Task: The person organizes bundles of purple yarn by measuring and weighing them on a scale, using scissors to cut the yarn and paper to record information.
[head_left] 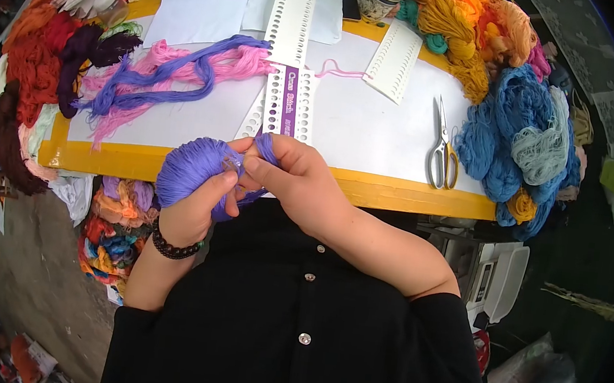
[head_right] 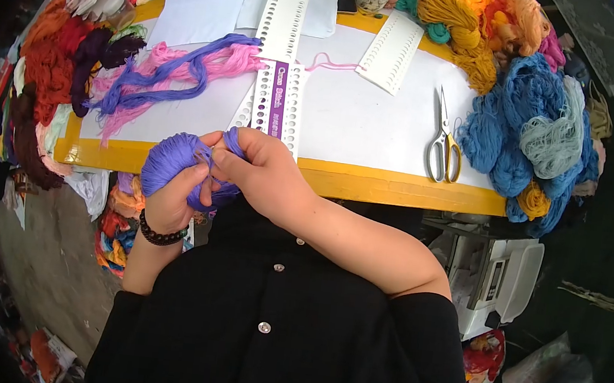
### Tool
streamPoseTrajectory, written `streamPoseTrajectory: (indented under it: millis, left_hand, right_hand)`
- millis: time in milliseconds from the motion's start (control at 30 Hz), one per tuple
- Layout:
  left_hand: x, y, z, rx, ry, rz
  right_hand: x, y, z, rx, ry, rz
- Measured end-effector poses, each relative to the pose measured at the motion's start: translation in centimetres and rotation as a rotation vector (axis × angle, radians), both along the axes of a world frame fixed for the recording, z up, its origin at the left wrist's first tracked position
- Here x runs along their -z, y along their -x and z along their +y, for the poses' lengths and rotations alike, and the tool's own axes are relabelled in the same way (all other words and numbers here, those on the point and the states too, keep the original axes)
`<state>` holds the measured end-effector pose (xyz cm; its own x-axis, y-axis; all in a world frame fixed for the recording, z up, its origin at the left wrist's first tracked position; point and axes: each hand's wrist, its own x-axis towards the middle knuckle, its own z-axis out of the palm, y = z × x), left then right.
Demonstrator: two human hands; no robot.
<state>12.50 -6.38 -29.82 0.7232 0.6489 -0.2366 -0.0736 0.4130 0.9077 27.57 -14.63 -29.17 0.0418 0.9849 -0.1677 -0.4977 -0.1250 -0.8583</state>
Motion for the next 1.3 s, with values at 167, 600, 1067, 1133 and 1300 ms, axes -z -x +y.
streamPoseTrajectory:
  millis: [167, 600, 1067, 1133, 1300]
  left_hand:
    - [0.1, 0.2, -0.1, -0.008, 0.011, -0.041]
    - [0.0, 0.1, -0.5, -0.031, 0.004, 0.028]
    - [1.7, 0.2, -0.6, -0.103, 0.121, -0.086]
    - [2.2, 0.3, -0.4, -0.08, 0.205, -0.254]
    - [1.8, 0.5, 0.1, -0.15, 0.217, -0.199]
  right_hand:
    - [0.2, 0.2, -0.1, 0.034, 0.027, -0.101]
    - [-0.1, 0.3, -0.2, 0.077, 0.074, -0.035]
    - [-0.6, 0.4, -0.4, 0.148, 0.038, -0.012]
    - [-0.2, 0.3, -0.3, 0.152, 0.043, 0.05]
    - [0.3, -1.0, 0.2, 0.251, 0.119, 0.41]
